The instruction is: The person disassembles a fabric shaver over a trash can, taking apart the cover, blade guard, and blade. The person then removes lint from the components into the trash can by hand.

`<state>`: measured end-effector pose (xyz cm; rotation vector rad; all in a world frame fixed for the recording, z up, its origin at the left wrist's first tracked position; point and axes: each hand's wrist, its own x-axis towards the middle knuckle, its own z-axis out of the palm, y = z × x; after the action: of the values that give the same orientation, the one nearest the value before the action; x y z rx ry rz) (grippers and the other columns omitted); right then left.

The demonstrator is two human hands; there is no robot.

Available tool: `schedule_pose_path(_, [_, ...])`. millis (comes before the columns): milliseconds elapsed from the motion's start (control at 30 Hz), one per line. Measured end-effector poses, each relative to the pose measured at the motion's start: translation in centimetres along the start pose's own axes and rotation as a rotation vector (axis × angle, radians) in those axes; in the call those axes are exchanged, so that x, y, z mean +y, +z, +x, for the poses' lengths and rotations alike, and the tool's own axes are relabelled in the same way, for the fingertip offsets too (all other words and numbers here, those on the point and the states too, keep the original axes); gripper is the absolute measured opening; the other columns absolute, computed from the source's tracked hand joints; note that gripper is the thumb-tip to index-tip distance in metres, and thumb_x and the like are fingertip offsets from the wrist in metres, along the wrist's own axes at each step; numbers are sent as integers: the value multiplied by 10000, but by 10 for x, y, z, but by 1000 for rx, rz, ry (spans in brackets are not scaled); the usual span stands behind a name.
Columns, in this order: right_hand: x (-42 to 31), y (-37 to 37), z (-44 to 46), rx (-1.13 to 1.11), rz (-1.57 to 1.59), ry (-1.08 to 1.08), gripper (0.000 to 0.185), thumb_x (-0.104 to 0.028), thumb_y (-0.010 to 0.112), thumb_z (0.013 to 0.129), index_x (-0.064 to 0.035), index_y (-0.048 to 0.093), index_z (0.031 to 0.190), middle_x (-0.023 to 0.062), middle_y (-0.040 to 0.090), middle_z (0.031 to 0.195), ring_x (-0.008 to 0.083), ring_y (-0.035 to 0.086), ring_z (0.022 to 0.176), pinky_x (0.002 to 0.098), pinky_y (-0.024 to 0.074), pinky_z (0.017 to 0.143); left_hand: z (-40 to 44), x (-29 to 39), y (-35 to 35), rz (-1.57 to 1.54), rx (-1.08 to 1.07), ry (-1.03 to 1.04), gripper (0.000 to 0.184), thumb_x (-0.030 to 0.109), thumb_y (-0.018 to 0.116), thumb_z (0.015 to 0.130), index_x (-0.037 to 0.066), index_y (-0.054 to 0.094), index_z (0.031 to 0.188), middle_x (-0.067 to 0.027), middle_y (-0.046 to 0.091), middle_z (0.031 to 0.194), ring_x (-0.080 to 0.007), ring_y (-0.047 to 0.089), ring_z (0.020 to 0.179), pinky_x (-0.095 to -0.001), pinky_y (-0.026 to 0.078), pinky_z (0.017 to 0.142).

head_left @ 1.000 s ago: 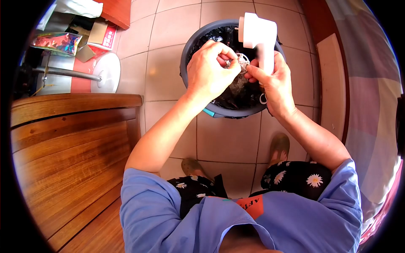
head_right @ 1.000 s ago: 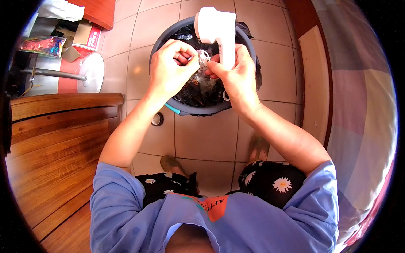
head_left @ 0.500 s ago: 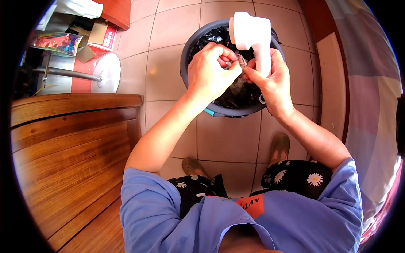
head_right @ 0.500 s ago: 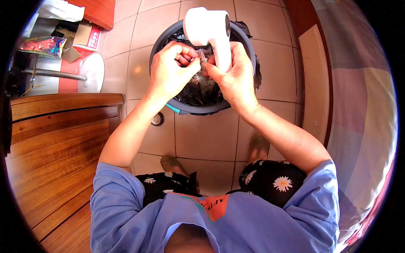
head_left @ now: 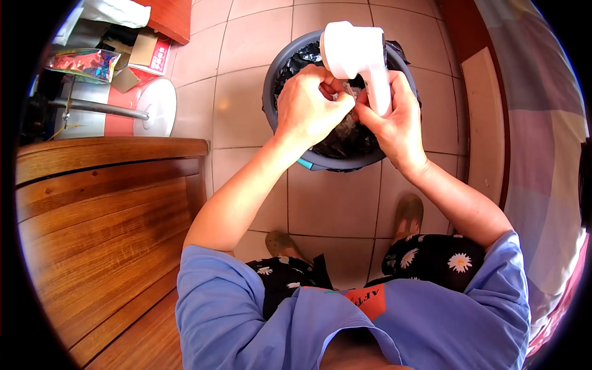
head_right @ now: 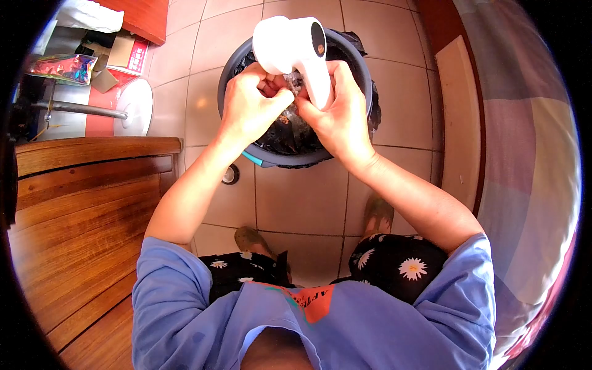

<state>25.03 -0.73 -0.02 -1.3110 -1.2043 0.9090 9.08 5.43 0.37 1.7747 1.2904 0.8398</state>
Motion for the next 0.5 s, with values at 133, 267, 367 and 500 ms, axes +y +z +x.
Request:
schedule_pose_path(133, [2, -1, 1, 26, 74, 50, 370, -31, 767, 818, -4, 541, 1109, 61, 688, 888, 119, 660, 805, 294, 563, 747, -1, 0, -1, 15, 5, 8, 145, 163, 768, 752, 37, 708, 791, -69, 726, 831, -208, 721, 760, -350, 565, 729])
schedule_pose_path(267, [4, -1, 3, 50, 77, 41, 360, 5, 735, 815, 7, 527, 1108, 62, 686, 862, 123, 669, 766, 292, 570, 724, -2, 1, -1, 14, -17, -16, 133, 153, 760, 753, 36, 703, 785, -65, 723, 848, -209, 718, 761, -348, 567, 732])
schedule_pose_path(367, [3, -1, 5, 58, 87, 68, 360, 10, 732, 818, 7, 519, 1109, 64, 687, 860, 132, 676, 748, 297, 574, 715, -4, 1, 0, 12, -31, 31, 105, 48, 741, 798, -17, 666, 835, -39, 688, 797, -96, 657, 687, -263, 560, 656])
schedule_pose_path(500, [5, -1, 4, 63, 100, 91, 365, 8, 733, 822, 6, 513, 1113, 67, 686, 857, 137, 680, 742, 297, 576, 710, -3, -1, 0, 106, 67, 153, 131, 58, 785, 789, 3, 680, 845, -38, 688, 831, -98, 653, 672, -262, 558, 647])
